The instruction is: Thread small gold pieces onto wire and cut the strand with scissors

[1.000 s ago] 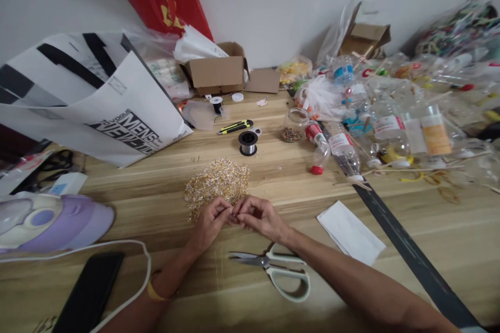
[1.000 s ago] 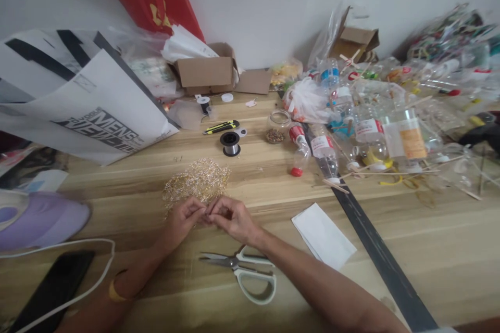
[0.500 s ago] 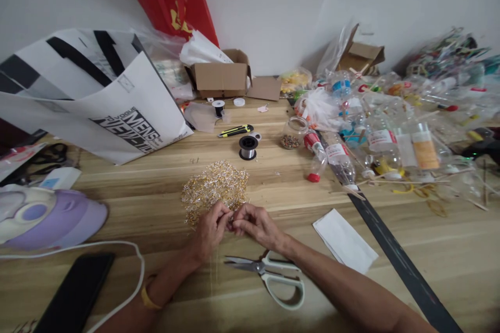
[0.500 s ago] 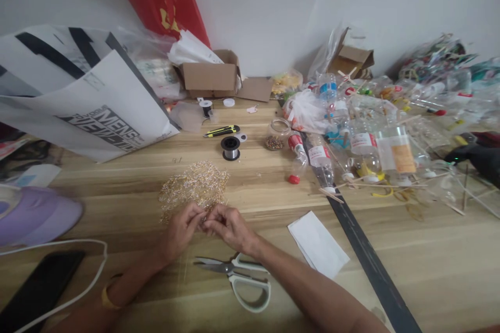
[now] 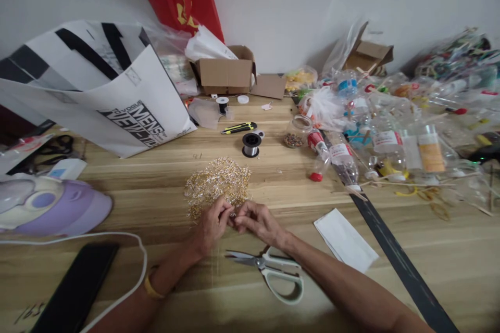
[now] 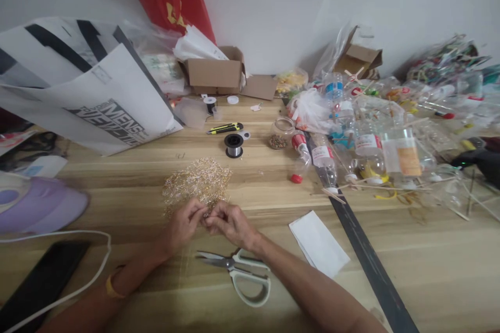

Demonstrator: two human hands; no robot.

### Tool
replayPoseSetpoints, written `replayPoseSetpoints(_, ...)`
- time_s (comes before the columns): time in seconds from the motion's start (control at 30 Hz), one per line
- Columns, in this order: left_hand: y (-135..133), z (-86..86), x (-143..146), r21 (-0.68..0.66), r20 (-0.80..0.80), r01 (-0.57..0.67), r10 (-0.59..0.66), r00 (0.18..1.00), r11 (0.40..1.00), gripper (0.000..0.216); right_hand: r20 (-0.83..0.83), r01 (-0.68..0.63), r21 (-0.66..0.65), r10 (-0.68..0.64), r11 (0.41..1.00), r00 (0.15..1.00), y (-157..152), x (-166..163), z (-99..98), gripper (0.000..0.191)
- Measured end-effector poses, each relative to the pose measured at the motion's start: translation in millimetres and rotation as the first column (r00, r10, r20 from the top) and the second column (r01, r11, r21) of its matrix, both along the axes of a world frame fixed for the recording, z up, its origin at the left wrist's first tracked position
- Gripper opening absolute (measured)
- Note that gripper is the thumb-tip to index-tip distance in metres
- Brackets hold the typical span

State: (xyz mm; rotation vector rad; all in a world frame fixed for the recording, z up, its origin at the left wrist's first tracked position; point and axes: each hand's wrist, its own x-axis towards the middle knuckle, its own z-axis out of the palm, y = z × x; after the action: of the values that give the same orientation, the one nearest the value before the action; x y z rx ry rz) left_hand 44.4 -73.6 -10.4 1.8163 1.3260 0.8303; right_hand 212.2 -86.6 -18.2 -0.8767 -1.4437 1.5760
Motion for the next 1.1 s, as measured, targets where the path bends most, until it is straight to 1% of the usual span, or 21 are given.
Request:
replayPoseSetpoints(0.17,0,0.9,-1,-0.042,0.001,0.002,-0.002,1.0,0.999,0.013,-0.004,-0.009,-0.022,0.009,1.0,1.0,1,0,0.1,0.032)
replayPoseSetpoints(0.27,0,0.2,-1,-0.022,0.003,-0.003,0.003,1.0,1.0,0.013,0.001,-0.011,-0.007,0.011,1.0,1.0,1,0,0.7,0.033)
replayPoseSetpoints(0.47,1,-2.0,-2,0.041,0.007,-0.014,0.014,1.0,0.999,0.014,0.015,-0.013,-0.026,0.013,1.0,1.0,0,0,3.8,0.034)
replayPoseSetpoints(0.57,2,-1.6,-3,0.046,0.015,-0.027,0.027,1.0,0.999,0.014,0.027,-0.015,-0.02,0.016,1.0,1.0,1,0,2.7,0.033)
replayPoseSetpoints(0.63,3,-0.9,-3,0.023,0.029,-0.026,0.026,0.999,0.999,0.013,0.021,-0.007,-0.039,0.008,0.999,1.0,3,0,1.3,0.034)
replayPoseSetpoints(0.77,4,2.2,-5,-0.029,0.098,0.02,-0.017,0.995,0.999,0.014,-0.013,0.025,-0.1,-0.026,0.995,1.0,7,-1,-0.6,0.036)
replayPoseSetpoints(0.9,3,7.1,-4,-0.016,0.103,0.065,-0.063,0.993,0.998,0.014,-0.072,0.029,-0.124,-0.038,0.992,0.997,7,-4,-2.8,0.035)
replayPoseSetpoints(1.1,-2,11.2,0,-0.034,0.112,0.13,-0.125,0.986,0.991,0.016,-0.008,-0.01,-0.054,0.01,0.998,1.0,6,-4,-6.7,0.031)
